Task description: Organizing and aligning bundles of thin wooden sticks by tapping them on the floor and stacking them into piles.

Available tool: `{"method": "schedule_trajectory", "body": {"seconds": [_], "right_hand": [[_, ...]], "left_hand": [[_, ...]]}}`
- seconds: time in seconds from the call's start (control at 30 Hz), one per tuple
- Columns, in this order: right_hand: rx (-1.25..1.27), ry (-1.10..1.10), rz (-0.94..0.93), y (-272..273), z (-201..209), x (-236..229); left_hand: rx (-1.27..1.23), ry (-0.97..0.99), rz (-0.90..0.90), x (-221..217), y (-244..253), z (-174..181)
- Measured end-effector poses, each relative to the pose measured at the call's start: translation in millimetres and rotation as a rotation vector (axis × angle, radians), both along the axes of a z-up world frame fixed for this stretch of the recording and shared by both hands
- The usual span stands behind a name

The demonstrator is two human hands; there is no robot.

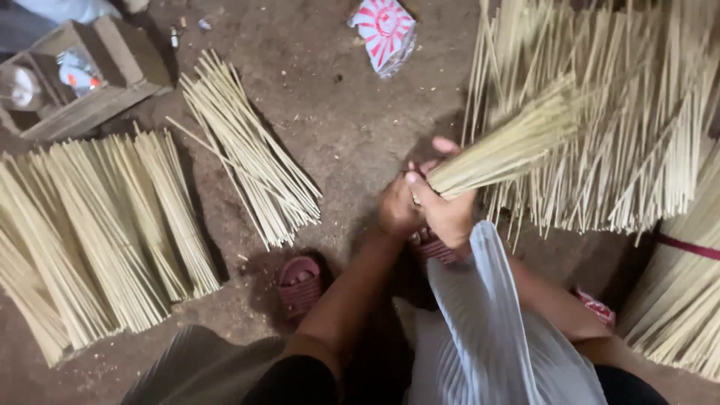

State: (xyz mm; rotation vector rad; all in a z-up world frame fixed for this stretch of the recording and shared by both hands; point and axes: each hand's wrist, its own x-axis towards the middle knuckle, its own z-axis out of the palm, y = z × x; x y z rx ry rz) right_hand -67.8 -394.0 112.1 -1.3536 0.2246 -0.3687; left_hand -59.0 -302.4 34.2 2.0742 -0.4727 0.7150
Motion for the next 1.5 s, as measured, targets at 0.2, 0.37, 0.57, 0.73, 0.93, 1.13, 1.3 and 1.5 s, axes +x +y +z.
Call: {"method": "schedule_trajectory", "body": {"seconds": [0.2, 0.37, 0.57, 0.73, 0.93, 1.13, 1.3, 1.5], "right_hand": [[-0.318, -0.198, 0.264, -11, 29, 2], [-0.325, -0.131, 0.367, 0, 33, -3], [-0.218, -0.078, 0.419, 4, 25, 5], [-0.104, 0.226, 0.487, -3, -5, 3], [-0.186, 0.833, 0.487, -22, -92, -43], [0.081, 0.858, 0.386, -17, -62, -58], [0.057, 0.923, 0.353, -22, -132, -52], [-0.191, 0.94, 0.35, -20, -86, -59]], "left_hand": [[-0.391, 0.327, -0.134, 5, 22, 6], [-0.284, 0.459, -0.146, 9, 44, -88], [-0.114, 0.774, -0.042, -16, 37, -46], [-0.545, 1.391, -0.076, -101, 26, -50], [-0.845, 1.591, -0.078, -117, 47, -55], [-1.284, 1.672, -0.349, -93, 47, -54], [-1.222, 1.606, -0.168, -91, 53, -55], [-1.013, 1.508, -0.109, -89, 77, -56]]}}
